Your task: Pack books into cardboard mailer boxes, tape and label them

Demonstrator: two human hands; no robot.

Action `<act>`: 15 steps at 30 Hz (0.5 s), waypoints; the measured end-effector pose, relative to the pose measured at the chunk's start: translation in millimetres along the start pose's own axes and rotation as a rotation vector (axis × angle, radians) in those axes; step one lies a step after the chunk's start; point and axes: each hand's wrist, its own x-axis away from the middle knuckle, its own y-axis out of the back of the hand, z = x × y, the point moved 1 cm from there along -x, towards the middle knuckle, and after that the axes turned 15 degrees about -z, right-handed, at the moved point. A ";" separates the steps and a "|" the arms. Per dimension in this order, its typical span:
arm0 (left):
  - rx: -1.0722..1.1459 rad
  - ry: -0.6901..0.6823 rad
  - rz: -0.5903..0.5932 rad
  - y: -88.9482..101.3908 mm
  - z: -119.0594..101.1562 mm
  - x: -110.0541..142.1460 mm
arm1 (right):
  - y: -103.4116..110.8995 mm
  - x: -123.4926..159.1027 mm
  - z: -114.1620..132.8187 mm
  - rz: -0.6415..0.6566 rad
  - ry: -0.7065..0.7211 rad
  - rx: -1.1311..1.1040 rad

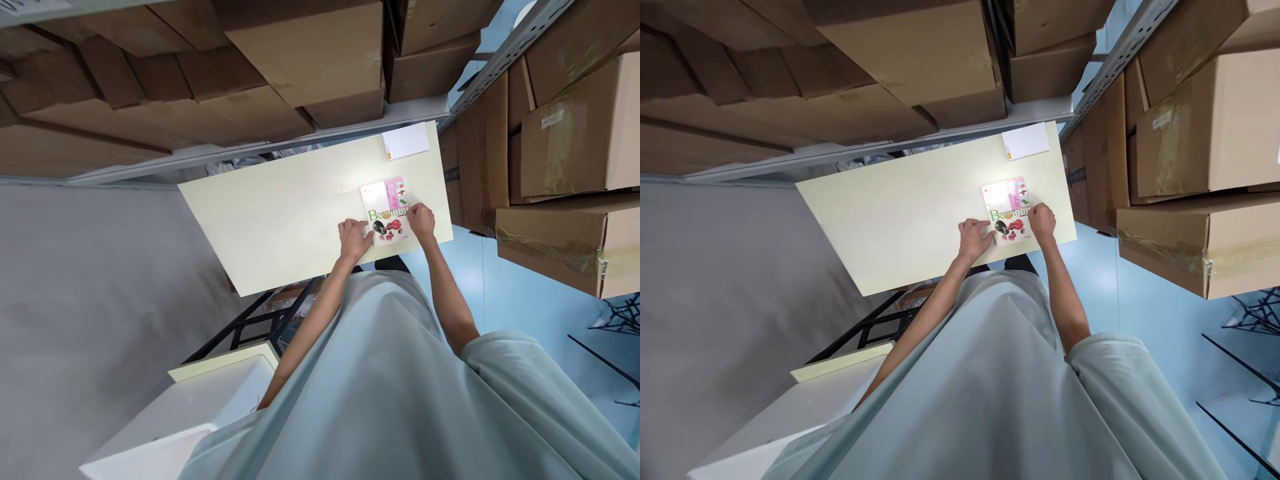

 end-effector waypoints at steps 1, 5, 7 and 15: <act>0.008 0.006 -0.011 -0.2 -0.9 1.3 | 3.0 -1.2 1.5 0.015 0.023 0.013; 0.148 0.012 -0.113 2.9 -10.0 15.2 | 24.6 8.5 7.4 0.025 0.088 0.006; 0.303 -0.009 -0.151 8.5 -18.7 26.0 | 38.3 23.7 13.0 0.005 0.142 -0.038; 0.804 0.108 -0.126 54.3 -31.4 50.1 | 24.5 101.3 68.6 0.142 0.360 -0.348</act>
